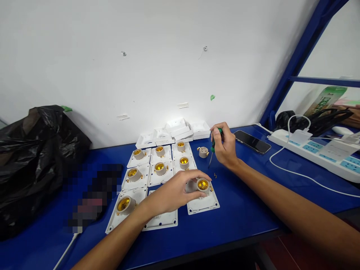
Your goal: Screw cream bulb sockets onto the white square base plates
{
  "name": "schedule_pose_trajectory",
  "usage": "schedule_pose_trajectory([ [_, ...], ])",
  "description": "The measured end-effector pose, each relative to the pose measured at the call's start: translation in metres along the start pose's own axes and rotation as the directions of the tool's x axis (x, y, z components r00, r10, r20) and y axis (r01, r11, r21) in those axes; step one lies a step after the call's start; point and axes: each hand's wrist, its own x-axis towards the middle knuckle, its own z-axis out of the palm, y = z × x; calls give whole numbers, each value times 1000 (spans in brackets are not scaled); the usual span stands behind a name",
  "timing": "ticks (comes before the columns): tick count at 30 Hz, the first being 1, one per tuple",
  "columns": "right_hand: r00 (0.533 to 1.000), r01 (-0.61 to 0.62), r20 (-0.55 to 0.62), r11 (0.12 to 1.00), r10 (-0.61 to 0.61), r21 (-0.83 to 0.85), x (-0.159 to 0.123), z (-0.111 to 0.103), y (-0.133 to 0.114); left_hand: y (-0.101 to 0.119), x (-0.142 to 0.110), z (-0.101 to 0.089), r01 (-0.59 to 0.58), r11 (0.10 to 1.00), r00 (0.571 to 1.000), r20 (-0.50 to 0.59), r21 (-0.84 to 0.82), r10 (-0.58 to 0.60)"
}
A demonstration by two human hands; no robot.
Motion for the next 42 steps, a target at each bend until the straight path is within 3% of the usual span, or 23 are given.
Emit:
schedule_pose_trajectory([
  [9, 1000, -3, -1, 1000, 3, -8, -1, -2, 0, -2, -3, -7, -38, 995, 996, 83, 95, 30],
  [22, 1000, 8, 10, 1000, -8, -15, 0, -2, -1, -12, -6, 3, -108, 977, 994, 44, 185, 102],
  [36, 999, 26, 39, 1000, -25, -18, -1, -2, -3, -9, -6, 1, -126, 956, 991, 76, 267, 109],
  [42, 999, 23, 40, 999, -22, -22, -1, -2, -5, -9, -4, 0, -185, 919, 983, 85, 347, 165],
])
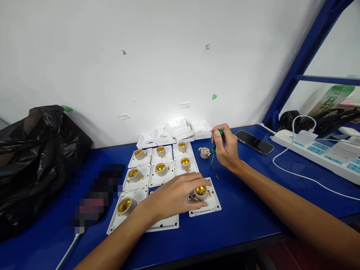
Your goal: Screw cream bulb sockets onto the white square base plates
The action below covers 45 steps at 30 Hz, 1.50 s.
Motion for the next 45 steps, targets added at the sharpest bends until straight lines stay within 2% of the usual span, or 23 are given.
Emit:
schedule_pose_trajectory([
  [10, 1000, -12, -18, 1000, 12, -5, -1, -2, 0, -1, 2, -1, -82, 994, 996, 41, 66, 80],
  [18, 1000, -18, -21, 1000, 17, -16, 1, -4, 0, 0, -1, 1, -135, 985, 991, 21, 108, 133],
  [29, 999, -30, 24, 999, 30, 15, -2, -1, -2, -1, -1, 5, -104, 986, 994, -9, 129, 106],
  [37, 990, -2, 141, 999, -3, 37, -4, -3, -6, -4, 2, 1, -73, 997, 995, -64, 40, 75],
  [45, 991, 31, 133, 1000, -30, -3, -3, -4, -7, -9, 4, 3, -35, 997, 997, -68, -66, 31],
])
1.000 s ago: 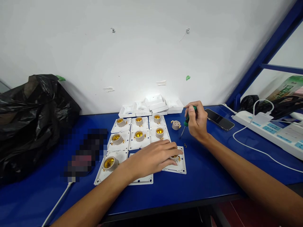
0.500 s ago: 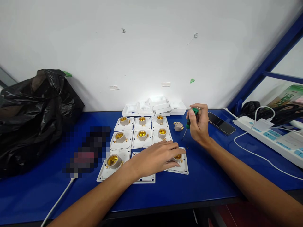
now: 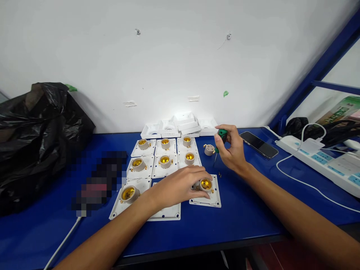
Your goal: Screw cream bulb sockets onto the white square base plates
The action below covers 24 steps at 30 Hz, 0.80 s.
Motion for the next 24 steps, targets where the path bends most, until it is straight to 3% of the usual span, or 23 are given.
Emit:
schedule_pose_trajectory([
  [7, 995, -21, 100, 1000, 22, -4, -1, 0, 1, 0, 0, 3, 6, 997, 1000, 11, 80, -7],
  [24, 992, -38, 122, 999, 38, -9, -1, -2, 0, -2, -1, 4, -27, 986, 999, -36, 162, 34],
])
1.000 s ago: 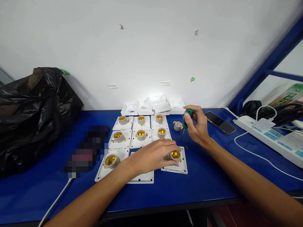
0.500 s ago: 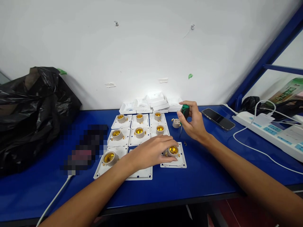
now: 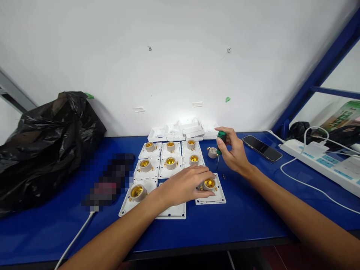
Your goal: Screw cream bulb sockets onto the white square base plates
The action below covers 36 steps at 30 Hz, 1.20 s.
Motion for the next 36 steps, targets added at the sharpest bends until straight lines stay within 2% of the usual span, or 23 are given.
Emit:
schedule_pose_trajectory([
  [28, 997, -11, -74, 1000, 12, 20, 0, 3, 2, 1, 0, -2, 6, 998, 1000, -4, 58, -6],
  [34, 961, -4, -275, 999, 15, 38, 3, -4, -8, -1, 0, -1, -14, 999, 1000, -24, 51, 15],
  [36, 957, 0, -289, 999, 12, 40, 3, -5, -10, -1, 0, -1, -16, 998, 1000, -21, 54, 17],
])
